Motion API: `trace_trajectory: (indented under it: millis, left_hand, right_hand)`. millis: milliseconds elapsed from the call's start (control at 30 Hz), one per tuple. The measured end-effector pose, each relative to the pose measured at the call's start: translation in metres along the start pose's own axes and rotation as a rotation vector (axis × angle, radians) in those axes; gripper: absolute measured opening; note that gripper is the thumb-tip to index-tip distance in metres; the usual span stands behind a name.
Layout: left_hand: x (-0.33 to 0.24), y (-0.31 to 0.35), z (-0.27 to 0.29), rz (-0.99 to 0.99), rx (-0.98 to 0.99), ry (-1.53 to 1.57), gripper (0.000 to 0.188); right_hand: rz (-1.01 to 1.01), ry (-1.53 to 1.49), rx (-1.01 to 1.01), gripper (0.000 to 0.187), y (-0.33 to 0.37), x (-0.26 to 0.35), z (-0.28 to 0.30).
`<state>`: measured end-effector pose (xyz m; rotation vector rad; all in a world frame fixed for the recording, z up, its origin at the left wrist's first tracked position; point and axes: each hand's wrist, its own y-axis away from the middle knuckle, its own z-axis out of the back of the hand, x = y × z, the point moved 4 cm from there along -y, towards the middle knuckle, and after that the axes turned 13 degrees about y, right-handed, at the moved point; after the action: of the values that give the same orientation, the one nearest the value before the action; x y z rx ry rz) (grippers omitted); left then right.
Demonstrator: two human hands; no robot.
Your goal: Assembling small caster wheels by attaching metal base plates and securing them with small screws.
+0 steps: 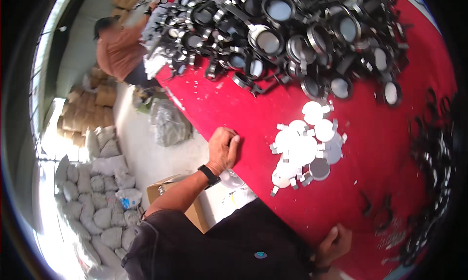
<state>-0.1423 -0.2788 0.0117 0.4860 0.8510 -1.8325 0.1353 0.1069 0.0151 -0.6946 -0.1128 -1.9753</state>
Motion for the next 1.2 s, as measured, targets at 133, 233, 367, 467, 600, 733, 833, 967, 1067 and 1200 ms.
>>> trace_trajectory:
  millis: [133,233,367,467,600,733,833,967,1067,1200]
  left_hand:
    - [-0.013,-0.002,-0.001,0.043,0.02,-0.089,0.01]
    - [-0.019,-0.006,-0.003,0.067,0.053,-0.104,0.009]
    - [-0.016,-0.008,-0.009,0.041,0.042,-0.197,0.011]
    - [-0.013,-0.008,-0.001,0.106,0.053,-0.398,0.013]
    - [-0.037,-0.035,0.001,0.435,-0.105,-0.362,0.017]
    - [-0.174,-0.104,-0.008,0.937,-0.422,0.757,0.022]
    - [-0.257,-0.126,-0.045,0.955,-0.311,1.51,0.02]
    - [-0.363,-0.141,-0.07,0.909,-0.243,1.757,0.021]
    - [-0.409,-0.145,-0.084,0.939,-0.227,1.802,0.02]
    - [-0.462,-0.152,-0.087,0.809,-0.233,1.535,0.023]
  right_hand:
    - [-0.024,-0.045,0.1,0.024,0.003,-0.014,-0.001]
    - [-0.066,-0.052,0.159,0.024,-0.004,-0.015,0.0]
    - [0.093,-0.004,0.158,0.022,-0.021,0.001,0.008]
    - [0.113,-0.001,0.276,0.02,-0.029,0.006,0.008]
    - [-0.001,-0.215,0.684,0.033,-0.052,0.002,0.029]
    - [-0.096,-0.36,0.733,0.037,-0.103,0.041,0.1]
    - [-0.05,-0.55,0.725,0.036,-0.136,0.095,0.164]
    - [-0.08,-0.821,0.694,0.035,-0.15,0.125,0.219]
    - [-0.156,-1.016,0.594,0.035,-0.157,0.12,0.249]
    - [-0.116,-1.079,0.42,0.038,-0.16,0.122,0.281]
